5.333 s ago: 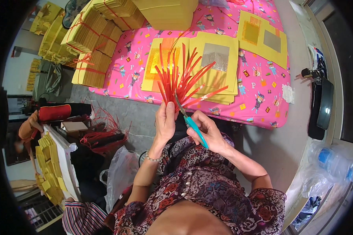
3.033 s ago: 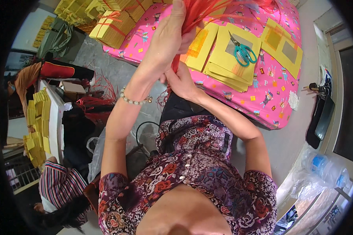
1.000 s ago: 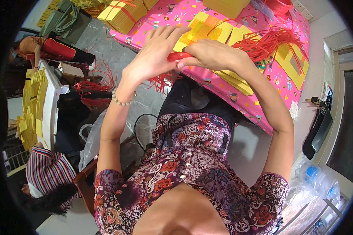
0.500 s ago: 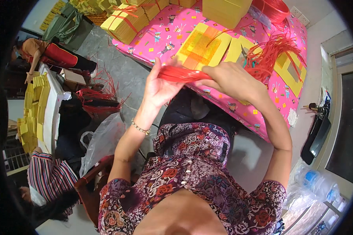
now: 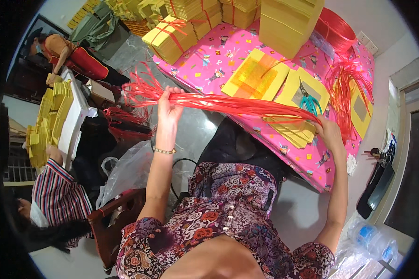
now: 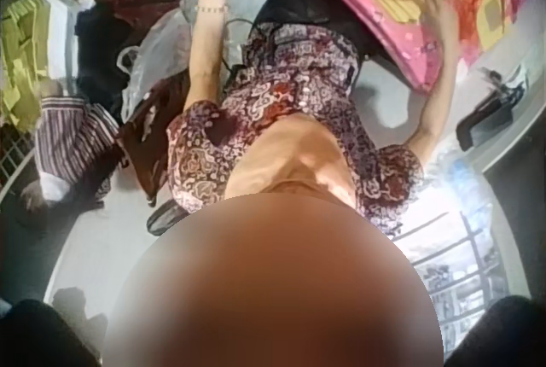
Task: Cutting and organizing red plastic strips used for binding large stacks of paper.
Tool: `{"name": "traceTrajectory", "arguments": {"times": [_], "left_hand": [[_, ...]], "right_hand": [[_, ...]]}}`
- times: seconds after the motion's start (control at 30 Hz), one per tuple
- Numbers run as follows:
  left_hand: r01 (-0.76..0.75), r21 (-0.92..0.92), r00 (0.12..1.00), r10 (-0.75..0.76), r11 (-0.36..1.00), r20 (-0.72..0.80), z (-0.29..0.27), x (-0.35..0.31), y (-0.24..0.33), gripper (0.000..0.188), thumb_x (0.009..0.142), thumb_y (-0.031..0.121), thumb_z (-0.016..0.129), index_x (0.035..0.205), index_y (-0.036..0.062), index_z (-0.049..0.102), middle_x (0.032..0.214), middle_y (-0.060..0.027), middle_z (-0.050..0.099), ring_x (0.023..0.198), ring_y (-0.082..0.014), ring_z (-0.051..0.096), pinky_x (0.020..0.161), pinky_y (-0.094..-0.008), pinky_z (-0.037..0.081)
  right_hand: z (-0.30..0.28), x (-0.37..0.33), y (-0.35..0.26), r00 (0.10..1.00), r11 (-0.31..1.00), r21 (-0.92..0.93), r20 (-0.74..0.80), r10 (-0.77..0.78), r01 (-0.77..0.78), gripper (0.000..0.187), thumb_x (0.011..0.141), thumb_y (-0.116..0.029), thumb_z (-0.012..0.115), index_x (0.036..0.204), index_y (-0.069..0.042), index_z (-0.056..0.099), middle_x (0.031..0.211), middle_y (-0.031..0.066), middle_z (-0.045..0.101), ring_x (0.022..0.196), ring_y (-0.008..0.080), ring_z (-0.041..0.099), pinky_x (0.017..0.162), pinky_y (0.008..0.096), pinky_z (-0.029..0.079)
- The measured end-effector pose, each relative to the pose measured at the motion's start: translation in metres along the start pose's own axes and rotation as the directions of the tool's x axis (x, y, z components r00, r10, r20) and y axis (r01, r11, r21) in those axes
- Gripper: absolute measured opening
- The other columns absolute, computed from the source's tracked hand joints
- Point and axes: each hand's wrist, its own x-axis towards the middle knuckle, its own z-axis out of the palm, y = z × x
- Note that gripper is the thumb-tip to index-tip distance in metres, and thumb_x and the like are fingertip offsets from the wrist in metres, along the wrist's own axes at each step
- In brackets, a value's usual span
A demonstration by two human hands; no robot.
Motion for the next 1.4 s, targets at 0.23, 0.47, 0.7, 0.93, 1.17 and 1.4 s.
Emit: {"name": "traceTrajectory", "arguments": {"times": [0.23,0.47,0.7,0.93,1.17,1.4], "left_hand": [[-0.057,0.093,0.998,0.054,0.994,0.031,0.022,-0.019,0.003,0.01,0.093,0.016,0.052,0.097,0.0077,0.053,0.072,-0.0014,0.055,0.073,-0.0157,0.057,0.081,-0.0368,0.05],[-0.064,0.163,0.952,0.011,0.985,0.305,0.014,-0.044,0.015,0.012,0.095,0.022,0.05,0.098,0.0099,0.053,0.057,0.0059,0.03,0.047,-0.0049,0.026,0.047,-0.022,0.026],[-0.205,0.453,0.959,0.084,0.867,0.272,0.044,-0.081,-0.02,0.015,0.097,0.022,0.046,0.101,0.0072,0.051,0.059,0.0063,0.027,0.047,-0.0038,0.024,0.043,-0.0205,0.022],[0.055,0.642,0.936,-0.264,0.764,0.234,0.062,-0.108,-0.063,0.012,0.095,0.019,0.049,0.098,0.0075,0.052,0.059,0.0073,0.03,0.047,-0.003,0.028,0.043,-0.0199,0.022],[0.377,0.564,0.771,-0.587,0.735,0.249,0.062,-0.11,-0.076,0.015,0.095,0.023,0.051,0.098,0.009,0.053,0.056,0.0076,0.028,0.044,-0.0029,0.024,0.041,-0.0187,0.022],[0.46,0.585,0.631,-0.709,0.668,0.315,0.065,-0.109,-0.08,0.017,0.096,0.022,0.048,0.105,0.0083,0.052,0.057,0.0077,0.025,0.044,-0.0028,0.022,0.041,-0.0189,0.021]], "right_hand": [[0.025,-0.028,0.029,0.986,0.986,-0.02,0.011,0.164,-0.164,0.03,0.089,-0.031,0.055,0.103,-0.005,0.058,0.075,0.0236,0.06,0.073,0.0409,0.059,0.062,0.0484,0.044],[-0.003,-0.023,0.017,0.958,0.979,0.117,0.254,0.133,-0.167,0.038,0.085,-0.035,0.062,0.102,-0.002,0.056,0.088,0.0215,0.061,0.084,0.0354,0.06,0.071,0.0427,0.045],[-0.029,-0.001,-0.003,0.992,0.958,0.276,0.121,0.044,-0.076,0.045,0.078,-0.035,0.07,0.099,0.0,0.052,0.085,0.0175,0.057,0.082,0.0295,0.058,0.074,0.0363,0.045],[0.008,0.046,-0.006,0.954,0.944,-0.14,-0.069,0.293,-0.3,0.052,0.075,-0.042,0.069,0.098,0.002,0.051,0.094,0.0206,0.061,0.09,0.0359,0.06,0.074,0.0442,0.048],[0.007,0.052,0.002,0.965,0.963,-0.083,-0.076,0.251,-0.257,0.045,0.077,-0.038,0.067,0.092,0.002,0.053,0.086,0.0213,0.061,0.08,0.0368,0.061,0.068,0.0414,0.047],[-0.014,0.014,-0.032,0.982,0.502,0.844,0.174,0.079,-0.19,0.044,0.087,-0.044,0.058,0.1,-0.003,0.049,0.083,0.0027,0.055,0.066,0.0125,0.057,0.058,0.0234,0.043]]}}
